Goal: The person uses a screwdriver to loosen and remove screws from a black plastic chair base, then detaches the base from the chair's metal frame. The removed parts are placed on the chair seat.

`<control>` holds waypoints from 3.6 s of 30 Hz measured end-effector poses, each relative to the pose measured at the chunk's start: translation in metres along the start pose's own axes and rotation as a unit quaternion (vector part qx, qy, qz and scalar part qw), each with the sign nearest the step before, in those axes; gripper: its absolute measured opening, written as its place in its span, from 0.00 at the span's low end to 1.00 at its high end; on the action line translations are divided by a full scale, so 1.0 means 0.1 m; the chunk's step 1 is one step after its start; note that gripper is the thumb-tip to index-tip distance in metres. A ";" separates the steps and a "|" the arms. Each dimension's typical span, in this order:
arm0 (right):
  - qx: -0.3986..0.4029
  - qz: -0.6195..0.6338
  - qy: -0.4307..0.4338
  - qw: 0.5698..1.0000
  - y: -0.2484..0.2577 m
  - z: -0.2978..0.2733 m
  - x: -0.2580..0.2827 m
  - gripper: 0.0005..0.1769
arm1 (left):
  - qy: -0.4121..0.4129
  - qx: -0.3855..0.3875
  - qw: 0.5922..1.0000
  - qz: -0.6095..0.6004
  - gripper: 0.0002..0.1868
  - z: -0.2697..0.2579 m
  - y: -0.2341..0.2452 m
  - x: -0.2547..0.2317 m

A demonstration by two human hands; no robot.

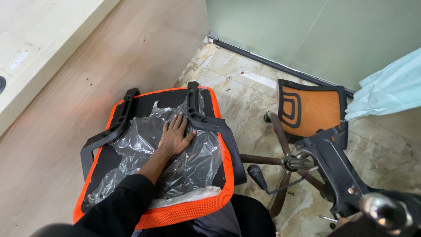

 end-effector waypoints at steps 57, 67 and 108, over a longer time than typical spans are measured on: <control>0.493 -0.236 -0.022 0.837 -0.87 -1.68 -0.01 0.20 | -0.191 -0.053 0.979 -0.037 0.38 -0.54 0.23 -0.85; 0.625 -0.423 0.011 0.657 -1.16 -2.85 0.35 0.27 | -0.236 -0.037 0.971 -0.028 0.39 -0.69 0.12 -0.99; 0.544 -0.357 0.528 0.546 -0.47 -2.71 0.28 0.23 | 0.214 0.125 0.968 -0.026 0.42 -1.56 0.83 2.12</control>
Point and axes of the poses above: each hand's wrist, its own z-axis towards the middle knuckle, its own y-axis out of the back of the hand, x = y × z, the point moved 3 cm from there along z, towards the middle knuckle, and after that the axes turned 8 degrees about y, right-handed, at the moved point
